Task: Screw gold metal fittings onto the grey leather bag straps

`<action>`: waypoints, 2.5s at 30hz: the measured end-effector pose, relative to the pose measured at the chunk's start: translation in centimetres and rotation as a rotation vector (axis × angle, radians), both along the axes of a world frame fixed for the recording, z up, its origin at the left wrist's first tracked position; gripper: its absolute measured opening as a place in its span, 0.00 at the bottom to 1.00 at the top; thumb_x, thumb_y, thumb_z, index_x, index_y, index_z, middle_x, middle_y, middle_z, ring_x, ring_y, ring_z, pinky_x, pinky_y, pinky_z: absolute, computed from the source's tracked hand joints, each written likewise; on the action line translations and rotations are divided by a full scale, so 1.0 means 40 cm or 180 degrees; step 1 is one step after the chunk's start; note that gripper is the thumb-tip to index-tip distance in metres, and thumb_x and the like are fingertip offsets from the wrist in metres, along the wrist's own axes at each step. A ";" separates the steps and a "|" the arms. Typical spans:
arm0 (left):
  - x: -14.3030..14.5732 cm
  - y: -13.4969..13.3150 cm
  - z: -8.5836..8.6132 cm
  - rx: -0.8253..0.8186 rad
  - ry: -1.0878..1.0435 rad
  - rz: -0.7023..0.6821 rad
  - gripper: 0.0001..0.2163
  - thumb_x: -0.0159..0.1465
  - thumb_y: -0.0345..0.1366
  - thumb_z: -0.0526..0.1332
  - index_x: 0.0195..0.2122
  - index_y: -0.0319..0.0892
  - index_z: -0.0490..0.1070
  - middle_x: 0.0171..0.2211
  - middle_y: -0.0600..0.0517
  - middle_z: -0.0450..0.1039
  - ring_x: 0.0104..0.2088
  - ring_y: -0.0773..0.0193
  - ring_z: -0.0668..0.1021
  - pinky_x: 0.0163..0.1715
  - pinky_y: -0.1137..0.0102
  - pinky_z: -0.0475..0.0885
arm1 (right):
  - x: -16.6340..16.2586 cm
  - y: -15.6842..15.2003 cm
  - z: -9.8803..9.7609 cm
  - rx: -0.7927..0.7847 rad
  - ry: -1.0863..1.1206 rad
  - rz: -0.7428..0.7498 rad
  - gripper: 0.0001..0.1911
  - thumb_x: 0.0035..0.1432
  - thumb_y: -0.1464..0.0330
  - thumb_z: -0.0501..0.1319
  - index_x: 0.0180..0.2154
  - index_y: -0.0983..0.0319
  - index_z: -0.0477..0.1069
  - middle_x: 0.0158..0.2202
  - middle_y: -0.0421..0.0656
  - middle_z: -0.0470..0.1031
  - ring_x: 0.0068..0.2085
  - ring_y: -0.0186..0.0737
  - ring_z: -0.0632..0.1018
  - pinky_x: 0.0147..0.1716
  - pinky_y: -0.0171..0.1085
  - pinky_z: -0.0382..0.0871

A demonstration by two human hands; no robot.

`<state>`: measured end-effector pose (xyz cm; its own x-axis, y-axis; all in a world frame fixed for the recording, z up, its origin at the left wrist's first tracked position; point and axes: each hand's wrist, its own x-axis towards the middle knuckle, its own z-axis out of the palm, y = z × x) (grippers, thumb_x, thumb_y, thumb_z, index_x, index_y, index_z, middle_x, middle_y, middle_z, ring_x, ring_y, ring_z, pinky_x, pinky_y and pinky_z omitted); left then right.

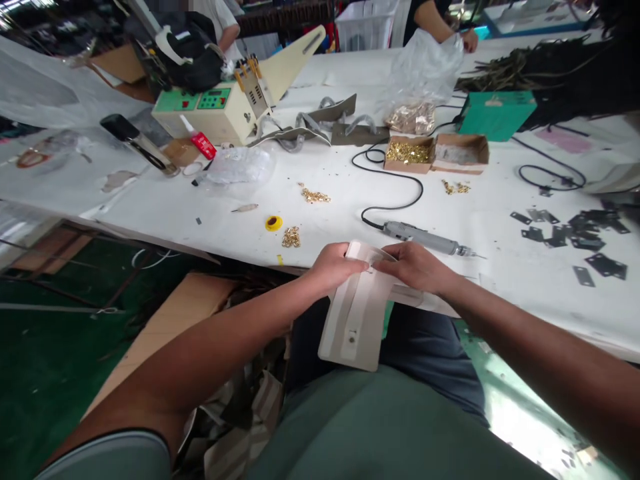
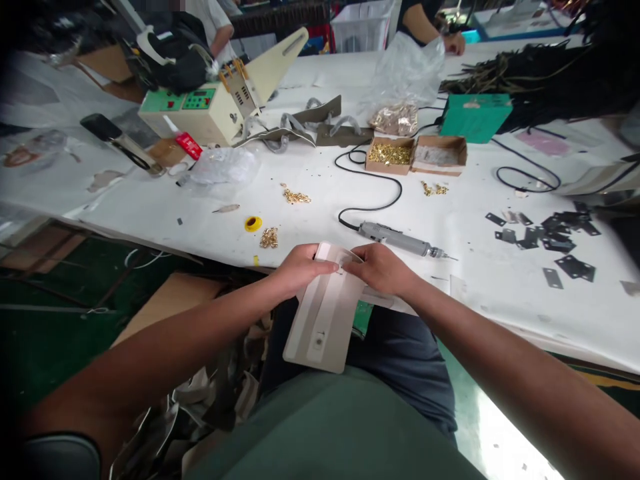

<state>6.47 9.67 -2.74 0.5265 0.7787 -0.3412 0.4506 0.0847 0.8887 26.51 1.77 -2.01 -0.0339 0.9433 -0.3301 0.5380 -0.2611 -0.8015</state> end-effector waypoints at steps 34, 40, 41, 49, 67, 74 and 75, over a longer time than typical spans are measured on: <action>0.009 0.056 -0.114 0.2965 0.0364 -0.0966 0.06 0.63 0.35 0.68 0.41 0.49 0.83 0.56 0.50 0.80 0.59 0.47 0.76 0.58 0.49 0.73 | -0.014 0.111 -0.033 -0.0263 -0.1167 -0.0247 0.16 0.57 0.58 0.68 0.43 0.59 0.80 0.45 0.48 0.83 0.47 0.51 0.82 0.40 0.40 0.70; 0.016 0.067 -0.122 0.2994 0.0417 -0.0955 0.07 0.64 0.36 0.67 0.43 0.49 0.82 0.55 0.50 0.81 0.60 0.45 0.76 0.58 0.46 0.72 | 0.045 0.025 -0.016 0.0669 -0.1128 -0.0849 0.16 0.62 0.60 0.67 0.49 0.57 0.79 0.44 0.43 0.83 0.41 0.43 0.82 0.41 0.39 0.72; 0.017 0.069 -0.123 0.2994 0.0408 -0.0948 0.07 0.63 0.36 0.67 0.43 0.49 0.82 0.54 0.50 0.82 0.59 0.45 0.76 0.58 0.46 0.72 | 0.076 0.009 -0.011 0.0866 -0.1122 -0.0994 0.13 0.63 0.60 0.65 0.48 0.58 0.79 0.43 0.43 0.83 0.40 0.41 0.81 0.40 0.38 0.72; 0.009 0.075 -0.142 0.3063 0.0247 -0.0875 0.07 0.63 0.36 0.68 0.42 0.50 0.82 0.54 0.49 0.82 0.59 0.45 0.77 0.57 0.46 0.73 | 0.429 0.090 -0.044 0.0679 -0.2455 -0.1276 0.21 0.74 0.61 0.53 0.61 0.59 0.75 0.67 0.49 0.70 0.60 0.50 0.77 0.59 0.45 0.70; 0.010 0.079 -0.146 0.3199 0.0252 -0.0893 0.06 0.64 0.37 0.68 0.41 0.50 0.82 0.54 0.50 0.82 0.59 0.46 0.76 0.57 0.48 0.72 | 0.498 -0.016 -0.194 0.0918 -0.2815 -0.0739 0.34 0.75 0.54 0.49 0.73 0.64 0.58 0.75 0.54 0.55 0.75 0.54 0.57 0.71 0.54 0.55; 0.011 0.078 -0.140 0.3164 0.0246 -0.0926 0.06 0.64 0.37 0.67 0.41 0.50 0.82 0.54 0.50 0.82 0.59 0.45 0.76 0.57 0.48 0.71 | 0.536 -0.004 -0.154 0.1134 -0.2975 -0.1579 0.23 0.72 0.61 0.53 0.57 0.65 0.78 0.59 0.55 0.76 0.58 0.57 0.74 0.60 0.51 0.68; 0.011 0.078 -0.140 0.3161 0.0252 -0.0926 0.06 0.64 0.37 0.67 0.41 0.50 0.82 0.55 0.50 0.82 0.60 0.45 0.76 0.57 0.48 0.71 | 0.538 -0.003 -0.148 0.1088 -0.3021 -0.1468 0.22 0.72 0.62 0.53 0.56 0.64 0.79 0.58 0.54 0.78 0.57 0.57 0.75 0.58 0.50 0.69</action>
